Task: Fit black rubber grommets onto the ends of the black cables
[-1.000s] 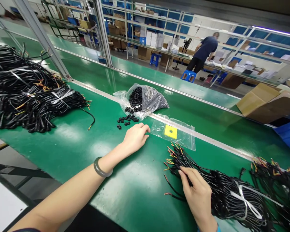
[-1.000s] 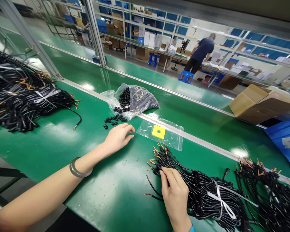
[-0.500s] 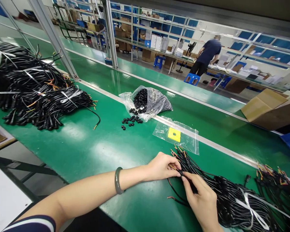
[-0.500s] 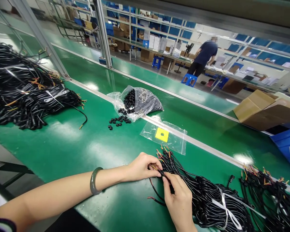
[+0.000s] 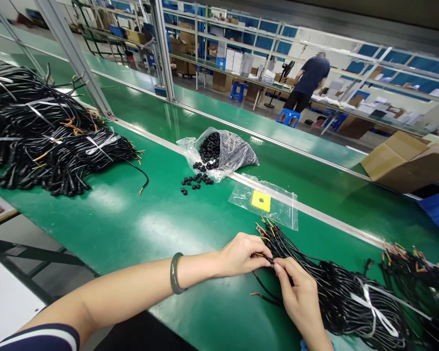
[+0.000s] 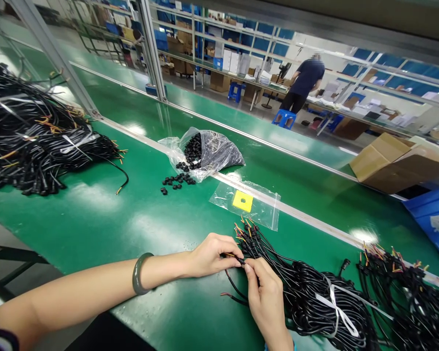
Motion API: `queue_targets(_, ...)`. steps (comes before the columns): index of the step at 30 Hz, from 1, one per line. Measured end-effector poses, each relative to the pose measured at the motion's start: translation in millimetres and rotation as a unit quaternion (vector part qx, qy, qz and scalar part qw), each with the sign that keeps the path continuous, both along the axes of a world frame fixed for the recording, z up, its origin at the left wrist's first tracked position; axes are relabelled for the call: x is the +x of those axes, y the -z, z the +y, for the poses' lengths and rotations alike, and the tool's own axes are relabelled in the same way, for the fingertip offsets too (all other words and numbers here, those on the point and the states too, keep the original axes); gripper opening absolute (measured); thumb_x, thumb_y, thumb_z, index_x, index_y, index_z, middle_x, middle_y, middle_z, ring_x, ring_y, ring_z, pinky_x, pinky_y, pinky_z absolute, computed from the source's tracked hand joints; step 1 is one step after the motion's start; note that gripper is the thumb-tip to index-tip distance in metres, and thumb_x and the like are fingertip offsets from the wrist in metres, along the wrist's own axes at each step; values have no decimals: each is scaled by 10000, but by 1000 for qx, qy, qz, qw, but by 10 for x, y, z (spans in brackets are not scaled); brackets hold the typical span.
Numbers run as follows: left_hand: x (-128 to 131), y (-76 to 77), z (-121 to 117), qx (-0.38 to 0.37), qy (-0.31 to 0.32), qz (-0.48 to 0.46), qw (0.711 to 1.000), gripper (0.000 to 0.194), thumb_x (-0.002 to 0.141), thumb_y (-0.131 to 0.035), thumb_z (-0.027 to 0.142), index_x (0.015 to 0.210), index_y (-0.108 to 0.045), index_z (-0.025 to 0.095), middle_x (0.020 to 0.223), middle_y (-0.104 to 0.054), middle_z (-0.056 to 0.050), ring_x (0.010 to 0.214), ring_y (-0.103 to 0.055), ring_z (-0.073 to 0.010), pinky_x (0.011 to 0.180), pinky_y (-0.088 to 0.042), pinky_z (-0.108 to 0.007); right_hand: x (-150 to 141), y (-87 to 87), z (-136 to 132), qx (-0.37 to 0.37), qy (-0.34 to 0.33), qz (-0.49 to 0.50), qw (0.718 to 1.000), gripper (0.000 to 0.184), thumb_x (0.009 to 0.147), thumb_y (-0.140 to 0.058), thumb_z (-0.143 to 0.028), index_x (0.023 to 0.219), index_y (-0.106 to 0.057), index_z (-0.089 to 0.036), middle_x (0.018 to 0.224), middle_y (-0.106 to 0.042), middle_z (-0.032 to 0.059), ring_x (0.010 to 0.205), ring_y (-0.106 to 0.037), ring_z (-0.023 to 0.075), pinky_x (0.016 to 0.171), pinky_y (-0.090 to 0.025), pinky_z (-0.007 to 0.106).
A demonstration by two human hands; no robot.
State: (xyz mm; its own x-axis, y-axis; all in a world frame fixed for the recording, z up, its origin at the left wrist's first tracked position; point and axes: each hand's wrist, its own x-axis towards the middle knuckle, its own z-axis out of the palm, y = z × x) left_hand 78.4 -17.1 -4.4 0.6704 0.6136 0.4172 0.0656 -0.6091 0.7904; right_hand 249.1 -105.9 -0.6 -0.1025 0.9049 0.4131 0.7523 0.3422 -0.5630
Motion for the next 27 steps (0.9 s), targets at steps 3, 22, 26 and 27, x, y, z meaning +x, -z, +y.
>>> queue_targets(3,0,30,-5,7,14,-14,1000,101,824,-651,173,879,-714,116,813,-691,-53,722,-628,-123,676,-468,-177,-19,-15,-1,-6,4,4,1000,205,968,-436,-224,873,-607,-163,767,-565,4,685,-546,78,618,-413,156)
queue_targets(22,-160,-109,335,-7,-55,58,997,366,765,-736,369,1039,-664,137,865,-640,-42,739,-604,-121,692,-496,-187,22,118,13,97,55,-110,988,236,979,-429,-322,958,-609,-170,892,-589,27,818,-558,119,784,-404,223)
queue_targets(26,-610,-302,724,105,-318,287,898,151,899,-544,210,976,-659,151,995,-618,-93,950,-577,-233,795,-496,-319,24,149,24,98,62,-129,985,236,978,-434,-332,944,-610,-178,897,-588,32,834,-551,134,799,-400,244)
queue_targets(27,-721,-340,804,116,-367,354,853,161,895,-526,184,988,-650,142,1019,-604,-116,981,-561,-268,770,-501,-341,18,142,26,92,61,-130,985,235,980,-429,-323,929,-606,-178,888,-588,31,828,-551,133,792,-403,245)
